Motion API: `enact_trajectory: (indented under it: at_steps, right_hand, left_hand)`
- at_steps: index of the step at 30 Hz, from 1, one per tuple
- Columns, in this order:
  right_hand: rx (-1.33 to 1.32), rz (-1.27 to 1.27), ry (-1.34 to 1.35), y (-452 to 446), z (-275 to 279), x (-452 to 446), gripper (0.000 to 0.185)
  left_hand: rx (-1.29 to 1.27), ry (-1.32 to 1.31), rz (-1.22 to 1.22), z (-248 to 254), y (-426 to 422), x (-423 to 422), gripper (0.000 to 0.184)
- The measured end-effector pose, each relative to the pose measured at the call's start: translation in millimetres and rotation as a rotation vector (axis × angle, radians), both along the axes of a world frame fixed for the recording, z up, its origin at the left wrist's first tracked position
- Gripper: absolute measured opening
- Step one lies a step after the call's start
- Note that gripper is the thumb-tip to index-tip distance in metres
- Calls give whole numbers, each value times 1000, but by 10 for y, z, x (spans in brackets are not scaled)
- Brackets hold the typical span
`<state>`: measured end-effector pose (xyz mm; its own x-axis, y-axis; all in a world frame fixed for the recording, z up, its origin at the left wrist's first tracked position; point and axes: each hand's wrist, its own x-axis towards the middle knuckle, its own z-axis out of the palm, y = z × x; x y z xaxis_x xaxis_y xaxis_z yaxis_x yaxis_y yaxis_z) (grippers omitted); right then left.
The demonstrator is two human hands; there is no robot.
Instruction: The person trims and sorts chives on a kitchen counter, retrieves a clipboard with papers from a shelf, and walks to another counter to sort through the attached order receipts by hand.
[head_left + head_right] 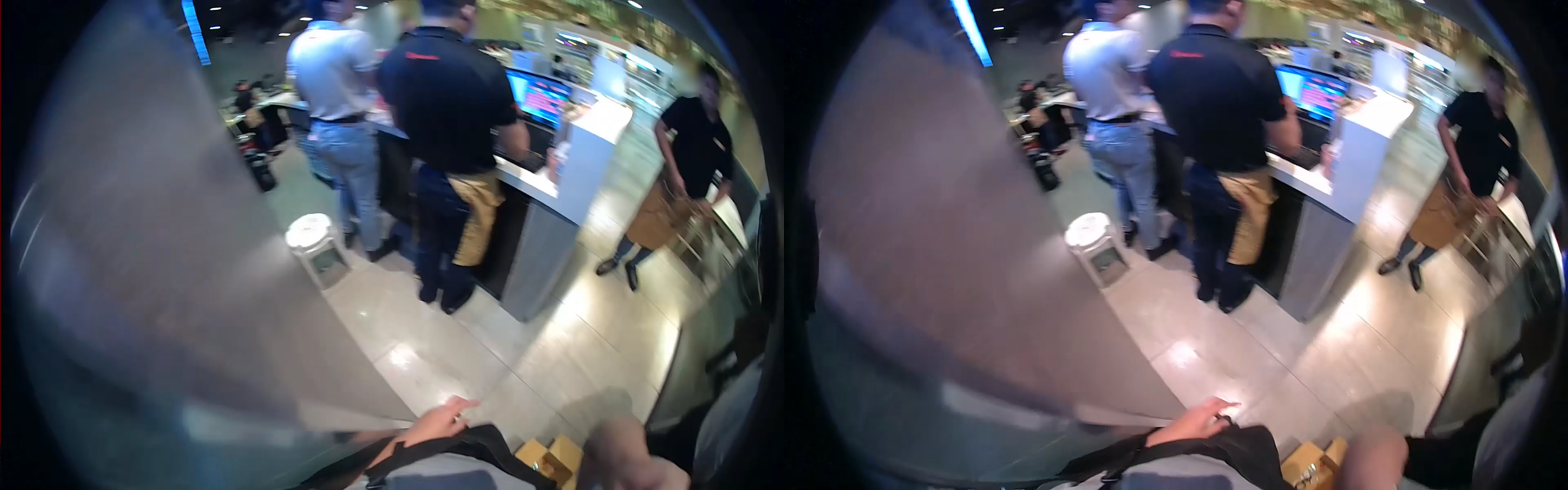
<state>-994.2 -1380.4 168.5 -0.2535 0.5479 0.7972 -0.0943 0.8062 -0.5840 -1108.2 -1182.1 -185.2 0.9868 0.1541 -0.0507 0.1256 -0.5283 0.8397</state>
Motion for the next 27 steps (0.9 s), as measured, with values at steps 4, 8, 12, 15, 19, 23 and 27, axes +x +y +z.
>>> enact_trajectory:
  at_steps: [4, 8, 12, 15, 19, 23, 27]
  right_hand:
    - [-54, -521, -464, 466, -126, 577, 14]
    - [38, -839, -286, 1119, -944, 1601, 18]
    - [-238, -835, -97, 1366, -1188, 2383, 20]
    - [-261, -768, 24, 1656, -1305, 2925, 27]
    - [-334, -622, 252, 2335, -1464, 3325, 44]
    - [-538, -439, 266, 3138, -1638, 3402, 32]
    - [-482, -605, 42, 4094, -1645, 3389, 18]
  left_hand:
    - [-351, -13, 251, 152, 158, 318, 27]
    - [-704, 1, 579, -113, 358, 688, 23]
    - [-819, -225, 881, -186, 708, 1135, 19]
    - [-367, -293, 986, 23, 1045, 1574, 12]
    - [-181, -371, 1018, 472, 1436, 2114, 7]
    - [71, -491, 1058, 483, 1948, 2247, 14]
    - [-6, -427, 1157, 151, 2576, 2033, 19]
